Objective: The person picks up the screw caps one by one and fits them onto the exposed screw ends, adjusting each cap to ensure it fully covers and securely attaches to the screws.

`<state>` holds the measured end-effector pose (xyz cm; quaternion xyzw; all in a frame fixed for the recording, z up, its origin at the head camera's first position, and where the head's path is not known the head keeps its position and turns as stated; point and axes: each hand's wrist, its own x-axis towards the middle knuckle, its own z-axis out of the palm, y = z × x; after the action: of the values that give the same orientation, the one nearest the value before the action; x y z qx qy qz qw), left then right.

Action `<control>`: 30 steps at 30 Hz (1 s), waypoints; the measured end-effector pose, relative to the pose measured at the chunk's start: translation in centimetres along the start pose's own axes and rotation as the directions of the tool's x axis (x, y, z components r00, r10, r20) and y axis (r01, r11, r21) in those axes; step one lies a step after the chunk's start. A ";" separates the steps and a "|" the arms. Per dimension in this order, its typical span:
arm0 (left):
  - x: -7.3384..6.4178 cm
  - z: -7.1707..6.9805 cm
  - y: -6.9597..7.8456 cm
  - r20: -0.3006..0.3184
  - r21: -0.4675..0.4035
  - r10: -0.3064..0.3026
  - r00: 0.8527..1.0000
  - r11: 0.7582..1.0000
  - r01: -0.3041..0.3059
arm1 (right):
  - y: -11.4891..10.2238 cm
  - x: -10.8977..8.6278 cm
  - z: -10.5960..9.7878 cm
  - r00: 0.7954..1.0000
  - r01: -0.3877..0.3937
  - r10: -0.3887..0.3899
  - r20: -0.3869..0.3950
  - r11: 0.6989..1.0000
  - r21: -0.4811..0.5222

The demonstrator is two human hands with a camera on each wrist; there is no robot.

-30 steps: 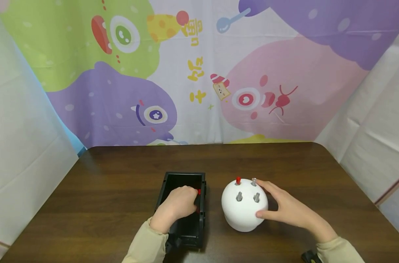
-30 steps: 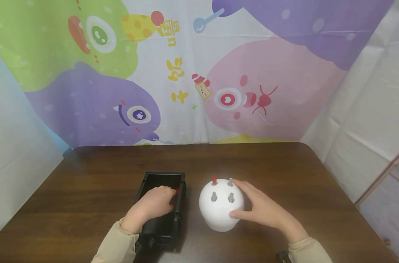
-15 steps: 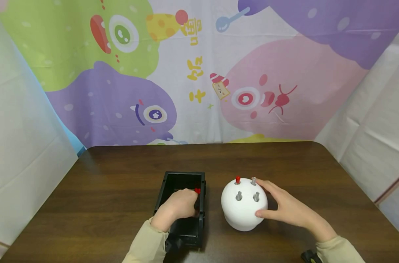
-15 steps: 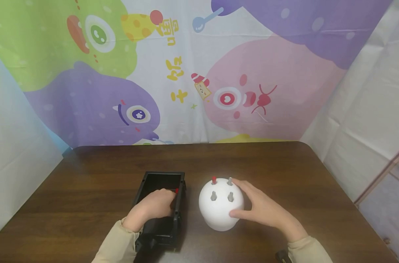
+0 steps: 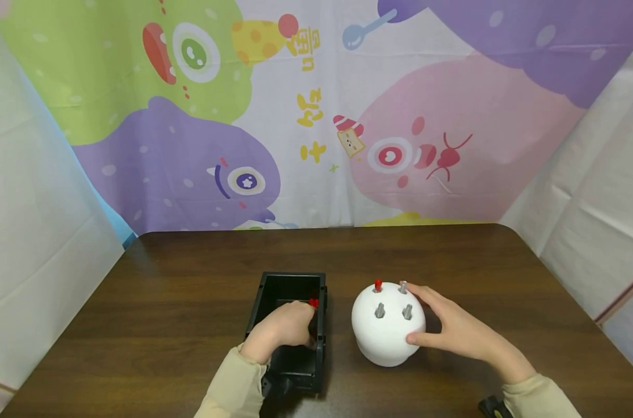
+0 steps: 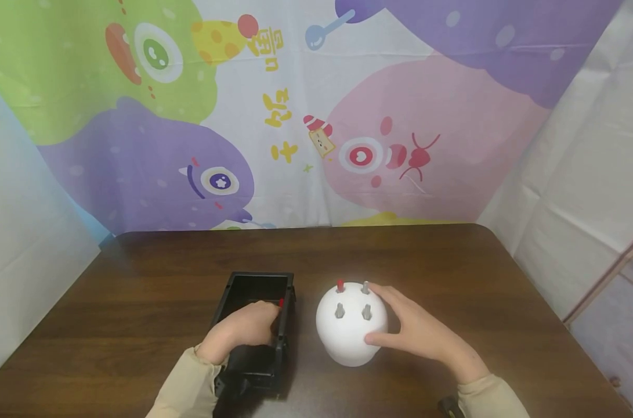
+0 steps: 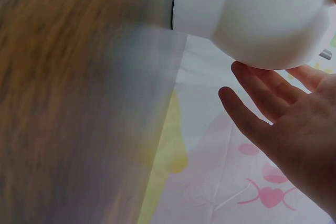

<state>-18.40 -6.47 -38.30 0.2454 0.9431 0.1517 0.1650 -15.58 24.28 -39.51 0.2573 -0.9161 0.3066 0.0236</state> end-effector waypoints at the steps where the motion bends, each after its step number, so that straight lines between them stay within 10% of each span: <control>1: 0.0 0.0 0.0 -0.001 -0.002 -0.004 1.000 1.000 0.004 | 0.0 0.0 0.0 1.000 0.000 0.000 0.001 1.000 0.001; 30: 0.2 0.2 -0.2 -0.035 0.044 -0.003 0.999 0.999 0.005 | 0.0 0.1 0.0 1.000 0.000 0.000 0.001 1.000 0.003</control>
<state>-18.58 -6.45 -38.64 0.2443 0.9495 0.1351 0.1432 -15.62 24.23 -39.46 0.2574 -0.9156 0.3081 0.0229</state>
